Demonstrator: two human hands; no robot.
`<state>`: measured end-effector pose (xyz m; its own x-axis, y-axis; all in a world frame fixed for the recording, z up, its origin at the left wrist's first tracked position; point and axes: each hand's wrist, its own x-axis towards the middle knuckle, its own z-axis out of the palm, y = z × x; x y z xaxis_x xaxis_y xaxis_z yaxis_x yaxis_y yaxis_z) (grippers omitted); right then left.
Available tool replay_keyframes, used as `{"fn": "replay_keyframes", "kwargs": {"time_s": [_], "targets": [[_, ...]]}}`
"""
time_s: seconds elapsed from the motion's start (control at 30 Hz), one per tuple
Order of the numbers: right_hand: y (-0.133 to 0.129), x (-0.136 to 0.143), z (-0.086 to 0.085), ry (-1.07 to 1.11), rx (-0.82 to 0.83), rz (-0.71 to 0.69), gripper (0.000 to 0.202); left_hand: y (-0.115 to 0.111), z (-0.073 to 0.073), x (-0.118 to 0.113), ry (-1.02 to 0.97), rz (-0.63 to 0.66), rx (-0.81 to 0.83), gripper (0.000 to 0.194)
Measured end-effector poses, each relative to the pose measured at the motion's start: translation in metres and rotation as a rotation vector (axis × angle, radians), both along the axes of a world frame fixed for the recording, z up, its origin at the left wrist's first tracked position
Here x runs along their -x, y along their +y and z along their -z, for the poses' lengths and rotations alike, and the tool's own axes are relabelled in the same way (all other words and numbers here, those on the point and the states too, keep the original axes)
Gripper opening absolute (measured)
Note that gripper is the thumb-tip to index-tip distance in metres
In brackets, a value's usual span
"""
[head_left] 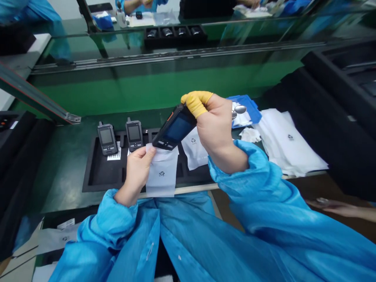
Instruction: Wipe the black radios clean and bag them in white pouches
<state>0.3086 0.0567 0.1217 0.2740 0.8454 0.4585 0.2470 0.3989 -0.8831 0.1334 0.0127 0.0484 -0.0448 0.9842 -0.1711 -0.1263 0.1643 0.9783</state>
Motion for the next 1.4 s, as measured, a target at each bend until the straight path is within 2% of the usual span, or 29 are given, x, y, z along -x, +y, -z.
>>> {"fn": "replay_keyframes", "kwargs": {"time_s": [0.07,0.2,0.33,0.43,0.53,0.63,0.7,0.77,0.87,1.1,1.2,1.27,1.33,1.4], "targets": [[-0.003,-0.001,-0.001,-0.030,0.002,0.024,0.030,-0.001,0.000,-0.003,-0.025,0.021,-0.009,0.039],[-0.005,-0.004,-0.001,-0.061,0.015,0.031,0.030,-0.002,-0.006,-0.008,-0.178,0.145,0.037,0.046],[-0.003,-0.006,0.003,-0.090,0.068,-0.013,0.030,0.001,-0.007,-0.013,-0.193,0.095,0.056,0.051],[-0.001,-0.005,0.007,-0.087,0.081,-0.038,0.028,0.004,-0.007,-0.017,-0.129,0.085,-0.013,0.050],[0.001,-0.006,0.007,-0.032,0.077,-0.121,0.026,0.008,-0.010,-0.016,-0.071,0.233,-0.044,0.048],[0.005,-0.010,0.003,0.053,0.076,-0.157,0.027,0.011,-0.014,-0.011,-0.145,0.458,-0.005,0.055],[0.005,-0.013,0.000,0.075,0.076,-0.145,0.028,0.012,-0.016,-0.009,-0.205,0.513,0.020,0.058],[0.003,-0.015,-0.001,0.055,0.087,-0.143,0.027,0.013,-0.017,-0.009,-0.216,0.477,0.007,0.059],[-0.001,-0.015,0.001,-0.001,0.116,-0.139,0.026,0.012,-0.016,-0.013,-0.146,0.358,-0.078,0.057],[-0.006,-0.011,0.007,-0.222,0.135,-0.157,0.014,0.011,-0.017,-0.025,0.284,0.063,-0.310,0.040],[-0.022,-0.009,0.009,-0.345,0.081,-0.222,0.012,0.009,-0.025,-0.035,0.409,-0.116,-0.504,0.035],[-0.038,-0.009,0.010,-0.409,0.023,-0.240,0.018,0.004,-0.033,-0.045,0.414,-0.186,-0.644,0.030],[-0.054,-0.017,0.011,-0.422,-0.061,-0.212,0.030,-0.005,-0.044,-0.055,0.346,-0.222,-0.758,0.023],[-0.067,-0.037,0.013,-0.385,-0.109,-0.121,0.037,-0.016,-0.057,-0.062,0.268,-0.240,-0.789,0.020]]}}
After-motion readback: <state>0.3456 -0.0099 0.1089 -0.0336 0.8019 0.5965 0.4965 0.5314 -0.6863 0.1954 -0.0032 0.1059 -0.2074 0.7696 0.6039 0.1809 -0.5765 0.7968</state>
